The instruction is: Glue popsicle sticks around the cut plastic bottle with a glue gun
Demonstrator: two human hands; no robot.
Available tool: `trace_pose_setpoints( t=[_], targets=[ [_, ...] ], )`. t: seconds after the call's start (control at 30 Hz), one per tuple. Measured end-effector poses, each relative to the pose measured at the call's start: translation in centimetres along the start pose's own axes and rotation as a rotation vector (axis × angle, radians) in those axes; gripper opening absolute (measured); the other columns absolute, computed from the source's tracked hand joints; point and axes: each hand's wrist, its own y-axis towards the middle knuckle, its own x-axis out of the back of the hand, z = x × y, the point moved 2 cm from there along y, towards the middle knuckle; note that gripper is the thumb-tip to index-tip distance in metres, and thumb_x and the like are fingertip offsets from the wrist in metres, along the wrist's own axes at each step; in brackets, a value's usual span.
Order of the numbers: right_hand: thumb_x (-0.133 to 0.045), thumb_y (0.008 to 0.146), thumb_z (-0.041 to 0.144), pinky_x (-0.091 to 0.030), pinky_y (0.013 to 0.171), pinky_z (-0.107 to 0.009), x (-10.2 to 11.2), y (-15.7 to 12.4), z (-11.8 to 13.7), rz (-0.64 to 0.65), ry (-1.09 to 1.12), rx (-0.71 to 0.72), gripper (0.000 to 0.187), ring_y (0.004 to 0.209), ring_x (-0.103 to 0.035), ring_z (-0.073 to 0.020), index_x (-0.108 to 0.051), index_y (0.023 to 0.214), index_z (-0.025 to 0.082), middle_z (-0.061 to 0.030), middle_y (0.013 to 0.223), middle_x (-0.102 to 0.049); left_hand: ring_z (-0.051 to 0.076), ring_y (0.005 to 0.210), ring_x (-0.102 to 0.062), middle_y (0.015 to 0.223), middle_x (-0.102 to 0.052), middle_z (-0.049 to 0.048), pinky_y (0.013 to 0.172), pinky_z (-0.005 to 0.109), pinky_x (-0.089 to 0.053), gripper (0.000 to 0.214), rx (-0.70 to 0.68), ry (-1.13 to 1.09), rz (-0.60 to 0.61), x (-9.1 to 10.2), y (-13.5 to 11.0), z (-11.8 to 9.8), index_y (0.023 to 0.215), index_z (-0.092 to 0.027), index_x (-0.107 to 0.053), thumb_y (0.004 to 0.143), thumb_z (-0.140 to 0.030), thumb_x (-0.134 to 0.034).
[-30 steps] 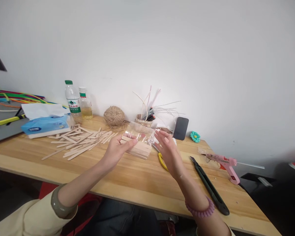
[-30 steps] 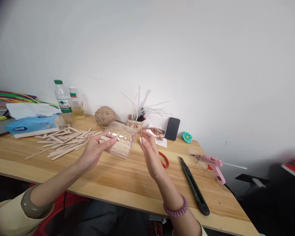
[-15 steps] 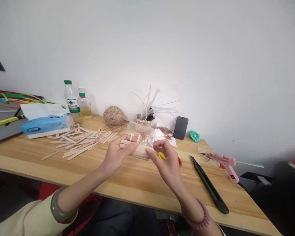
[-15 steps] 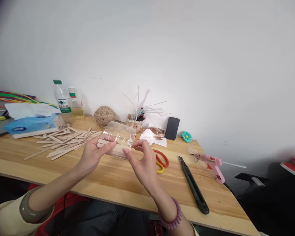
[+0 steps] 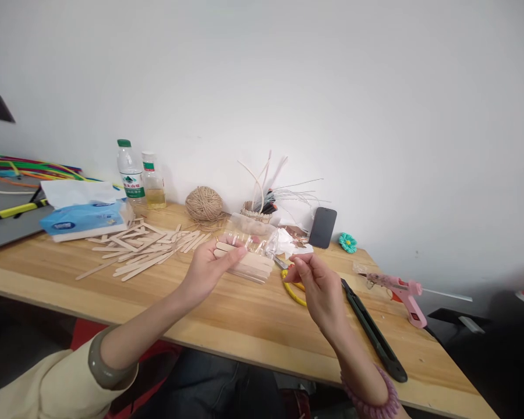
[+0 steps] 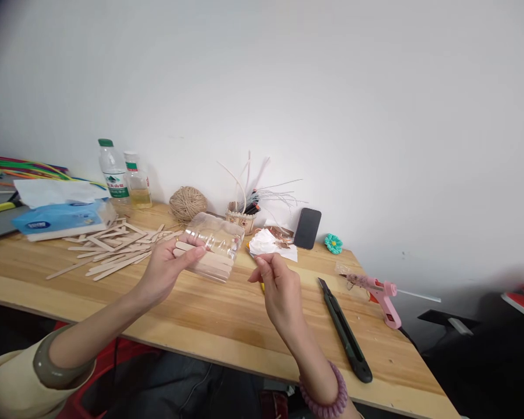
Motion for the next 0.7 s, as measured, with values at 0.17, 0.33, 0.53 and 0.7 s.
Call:
trace_pose_setpoints(
  t=[0.17,0.33,0.53,0.7],
  targets=[
    [-0.036,0.094,0.047,-0.039,0.053,-0.025,0.6,-0.1,1.1,-0.03,-0.076,0.082,0.037,0.047,-0.05,-0.0124,-0.049,0.07,0.022,0.0031,0.048,-0.056,0.016,0.061,-0.054,0.065,-0.064,0.0051,0.056,0.024,-0.042,0.058,0.047,0.023,0.066,-0.2,0.0,-0.1,0.067,-0.015,-0.067,0.069,-0.071,-0.054],
    [-0.037,0.094,0.045,-0.034,0.045,-0.024,1.2,0.3,1.3,-0.042,-0.108,0.107,0.053,0.039,-0.041,-0.01,-0.04,0.046,0.022,0.0027,0.038,-0.045,0.011,0.045,-0.041,0.049,-0.049,0.0003,0.042,0.022,-0.031,0.069,0.095,0.158,0.18,-0.2,0.1,-0.1,0.058,-0.015,-0.058,0.065,-0.082,-0.044],
    [-0.057,0.087,0.028,-0.048,0.084,-0.032,-1.1,0.9,1.4,0.215,-0.12,0.386,0.029,0.105,-0.057,-0.0205,-0.055,0.115,0.023,-0.0072,0.114,-0.061,0.013,0.049,-0.048,0.052,-0.052,0.0005,0.049,0.023,-0.037,0.069,-0.285,0.555,0.531,-0.2,1.7,1.7,0.062,-0.015,-0.056,0.08,-0.075,-0.026],
    [-0.065,0.079,0.013,-0.046,0.088,-0.039,-2.9,1.5,-0.7,0.346,-0.346,0.466,0.019,0.104,-0.053,-0.0231,-0.059,0.095,0.022,-0.0077,0.105,-0.057,0.016,0.058,-0.057,0.057,-0.061,0.0013,0.093,0.042,-0.04,0.06,-0.746,0.903,0.637,-0.2,2.1,3.9,0.073,-0.017,-0.06,0.078,-0.071,-0.038]
  ],
)
